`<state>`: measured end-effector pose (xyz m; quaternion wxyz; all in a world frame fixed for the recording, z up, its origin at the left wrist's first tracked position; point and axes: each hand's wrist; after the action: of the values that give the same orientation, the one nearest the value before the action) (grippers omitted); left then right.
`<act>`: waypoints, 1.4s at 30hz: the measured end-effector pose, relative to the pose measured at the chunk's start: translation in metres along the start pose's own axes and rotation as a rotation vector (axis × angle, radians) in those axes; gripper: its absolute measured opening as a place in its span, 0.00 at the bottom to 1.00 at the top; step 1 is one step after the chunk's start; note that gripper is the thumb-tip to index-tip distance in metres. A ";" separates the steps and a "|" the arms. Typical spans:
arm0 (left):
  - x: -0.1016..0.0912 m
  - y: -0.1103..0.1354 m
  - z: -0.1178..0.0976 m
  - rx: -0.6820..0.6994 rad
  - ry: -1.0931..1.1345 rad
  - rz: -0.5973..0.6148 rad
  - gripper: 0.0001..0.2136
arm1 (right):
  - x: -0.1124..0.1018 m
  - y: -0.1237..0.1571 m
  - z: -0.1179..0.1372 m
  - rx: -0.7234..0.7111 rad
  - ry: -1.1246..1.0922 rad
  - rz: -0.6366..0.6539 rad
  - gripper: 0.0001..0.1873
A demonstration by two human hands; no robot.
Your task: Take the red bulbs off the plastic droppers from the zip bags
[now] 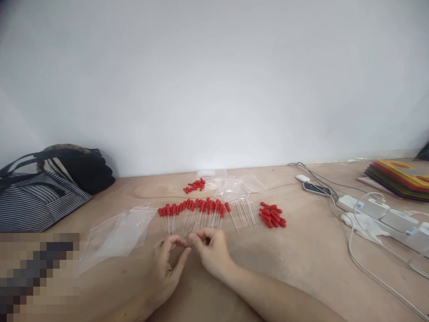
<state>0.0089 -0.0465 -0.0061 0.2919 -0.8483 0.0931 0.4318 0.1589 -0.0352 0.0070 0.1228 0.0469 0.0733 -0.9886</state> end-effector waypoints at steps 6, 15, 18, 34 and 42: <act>-0.002 -0.001 0.005 -0.042 -0.004 0.119 0.06 | -0.109 -0.027 0.011 0.249 0.366 -0.219 0.18; 0.000 -0.003 0.008 -0.012 -0.006 0.157 0.04 | -0.142 -0.036 -0.012 0.575 0.841 -0.255 0.14; 0.000 -0.003 0.008 -0.017 -0.012 0.176 0.04 | -0.138 -0.039 -0.012 0.585 0.905 -0.265 0.14; -0.004 -0.005 0.003 0.020 -0.034 0.212 0.03 | -0.093 -0.031 0.003 0.543 1.064 -0.001 0.11; -0.005 -0.005 0.000 0.050 -0.042 0.227 0.05 | -0.090 -0.008 0.009 0.457 0.894 0.099 0.15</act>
<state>0.0077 -0.0429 0.0003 0.2642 -0.8155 0.1935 0.4773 0.2436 -0.0077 0.0272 0.1128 0.4947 -0.1020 -0.8556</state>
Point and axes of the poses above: each hand's wrist, its own y-axis away from the middle knuckle, its own x-axis out of the palm, z = x × y, and after that the axes turned 15 degrees about z, right-handed
